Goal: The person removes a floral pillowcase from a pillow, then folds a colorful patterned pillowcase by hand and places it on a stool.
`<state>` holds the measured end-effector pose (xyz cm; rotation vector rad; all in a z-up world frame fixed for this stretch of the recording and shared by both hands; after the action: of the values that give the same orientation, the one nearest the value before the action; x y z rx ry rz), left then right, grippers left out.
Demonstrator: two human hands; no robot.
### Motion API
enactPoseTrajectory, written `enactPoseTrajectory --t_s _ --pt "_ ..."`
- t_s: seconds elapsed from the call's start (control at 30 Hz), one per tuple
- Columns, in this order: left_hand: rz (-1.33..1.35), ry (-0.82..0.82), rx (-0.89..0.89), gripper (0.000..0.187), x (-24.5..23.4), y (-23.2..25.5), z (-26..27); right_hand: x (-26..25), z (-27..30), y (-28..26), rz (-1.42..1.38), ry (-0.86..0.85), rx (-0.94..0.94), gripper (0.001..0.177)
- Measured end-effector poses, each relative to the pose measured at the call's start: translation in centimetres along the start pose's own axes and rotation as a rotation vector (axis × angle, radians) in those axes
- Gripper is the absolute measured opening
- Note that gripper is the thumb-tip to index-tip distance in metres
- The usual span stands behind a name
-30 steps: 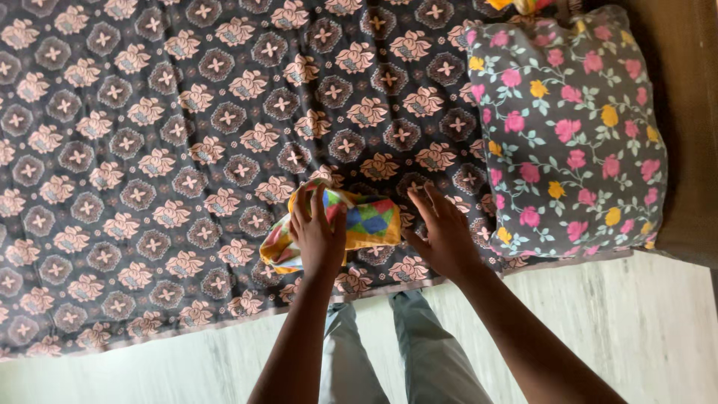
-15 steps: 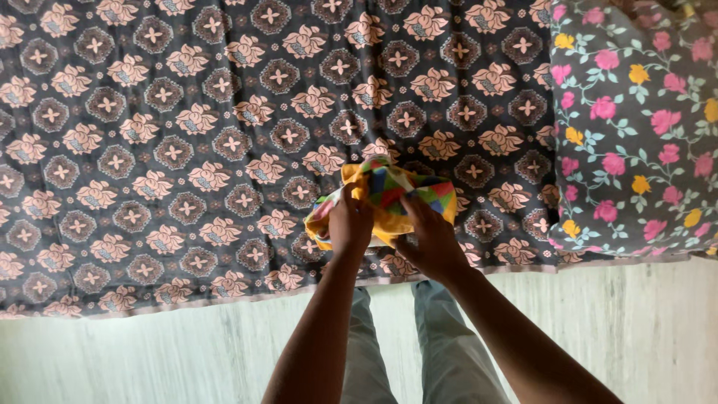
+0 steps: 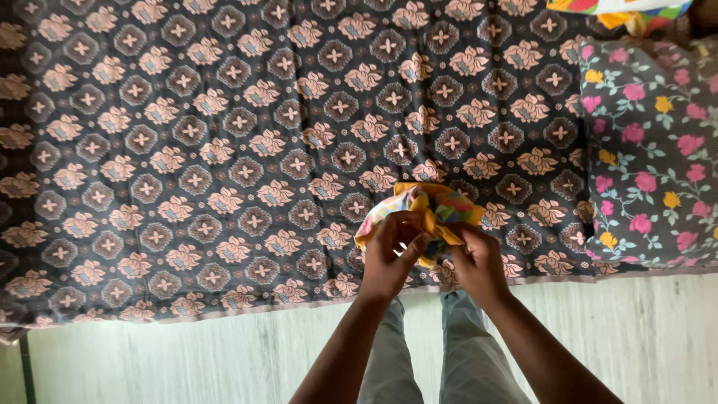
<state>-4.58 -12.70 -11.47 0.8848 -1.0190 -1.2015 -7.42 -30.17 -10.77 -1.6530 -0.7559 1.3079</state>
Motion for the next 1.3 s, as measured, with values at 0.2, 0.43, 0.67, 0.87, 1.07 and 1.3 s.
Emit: enactPoseTrajectory --t_s 0.2,0.43,0.67,0.87,1.07,1.3 --pt "-0.023 -0.058 -0.07 0.066 -1.8 5.7 -0.4 -1.9 0.3 0.5 -0.202 -0.001 0.287 0.026" --pt "0.112 -0.217 -0.046 0.033 0.8 10.3 -0.6 -3.9 -2.3 -16.4 0.178 0.053 -0.3 0.064" --pt "0.074 -0.16 0.111 0.035 2.8 15.2 1.3 -4.4 -2.4 -20.0 0.316 0.091 -0.364 0.06" --pt "-0.854 0.341 1.259 0.062 1.7 24.0 7.7 -7.4 -3.2 -22.3 0.175 0.089 -0.322 0.034" --pt "-0.729 0.067 0.563 0.026 2.9 18.2 1.9 -11.9 -4.7 -24.8 0.154 0.21 -0.482 0.034" --pt "-0.67 0.15 0.357 0.029 0.0 11.2 -0.9 -22.1 -9.3 -18.7 0.171 0.585 -0.393 0.027"
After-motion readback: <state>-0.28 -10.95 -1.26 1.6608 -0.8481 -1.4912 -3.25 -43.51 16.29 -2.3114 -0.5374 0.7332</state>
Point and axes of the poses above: each hand's wrist, its own z-axis away from the middle knuckle, its own x-axis out of the palm, y = z × x, the point moved 8 cm from there along -z, towards the middle knuckle, and after that the axes turned 14 degrees about y, right-handed, at the moved point
